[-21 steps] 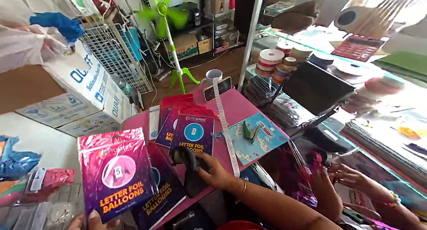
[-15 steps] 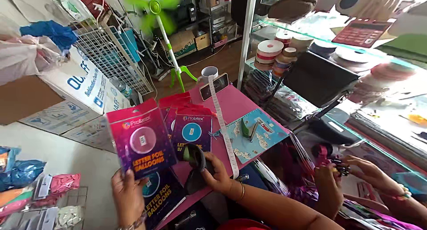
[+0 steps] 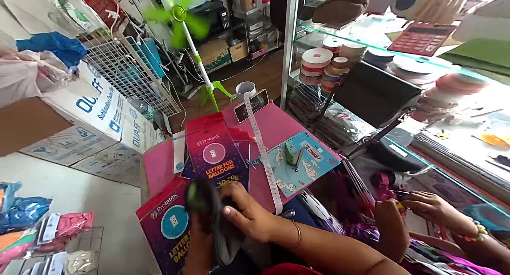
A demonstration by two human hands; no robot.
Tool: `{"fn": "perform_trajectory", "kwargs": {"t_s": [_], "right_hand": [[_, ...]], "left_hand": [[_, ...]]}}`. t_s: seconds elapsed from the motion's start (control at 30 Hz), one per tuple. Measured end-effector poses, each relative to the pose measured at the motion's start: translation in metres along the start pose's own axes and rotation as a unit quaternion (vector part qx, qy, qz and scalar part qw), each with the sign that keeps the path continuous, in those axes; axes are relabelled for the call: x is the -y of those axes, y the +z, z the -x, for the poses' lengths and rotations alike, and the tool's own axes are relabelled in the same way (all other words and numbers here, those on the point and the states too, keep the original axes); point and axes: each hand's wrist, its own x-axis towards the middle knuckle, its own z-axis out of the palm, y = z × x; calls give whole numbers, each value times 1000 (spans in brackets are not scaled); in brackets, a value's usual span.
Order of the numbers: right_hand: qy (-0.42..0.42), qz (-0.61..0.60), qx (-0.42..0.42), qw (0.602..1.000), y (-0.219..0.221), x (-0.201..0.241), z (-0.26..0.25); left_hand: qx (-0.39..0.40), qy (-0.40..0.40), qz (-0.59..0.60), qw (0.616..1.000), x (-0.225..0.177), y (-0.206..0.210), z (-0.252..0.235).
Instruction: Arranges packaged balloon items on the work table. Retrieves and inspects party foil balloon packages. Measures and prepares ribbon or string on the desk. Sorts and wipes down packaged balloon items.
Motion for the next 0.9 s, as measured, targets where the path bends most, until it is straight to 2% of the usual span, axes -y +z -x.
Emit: {"fn": "perform_trajectory", "kwargs": {"t_s": [0.07,0.1,0.2,0.27,0.33,0.4,0.43,0.57,0.63,0.7,0.77,0.9], "right_hand": [[8,59,73,996,-4,-1,-13],[19,86,67,994,-7,-3,-21],[124,185,-66,973,-32,-17,-50],[238,279,-132,921,-61,-30,-70],[333,325,-141,874,-87,-40,-84],[396,325,-126,849,-104,-46,-92],[414,316,-116,846,-110,-49,-95],[412,279,-97,862,-109,-56,-112],[380,257,-108,882,-98,-60,-124],[349,233,-115,900,-85,-64,-138],[326,231,-114,910,-73,-74,-154],[354,278,-114,886,-60,-94,-177]], "left_hand": [[-119,-84,-123,982,4,-7,29],[-129,-82,-160,975,13,-16,41],[-129,-44,-128,982,38,-39,56],[-132,-71,-170,974,39,-41,60],[-131,-82,-222,963,36,-39,60],[-131,-105,-201,965,23,-33,59],[-121,-92,-191,970,24,-35,58],[-93,-131,-257,953,26,-43,62],[-94,-90,-231,964,29,-45,60],[-97,-17,-164,981,38,-47,56],[-91,6,-145,985,57,-52,56],[-84,11,-210,974,68,-58,63]]}}
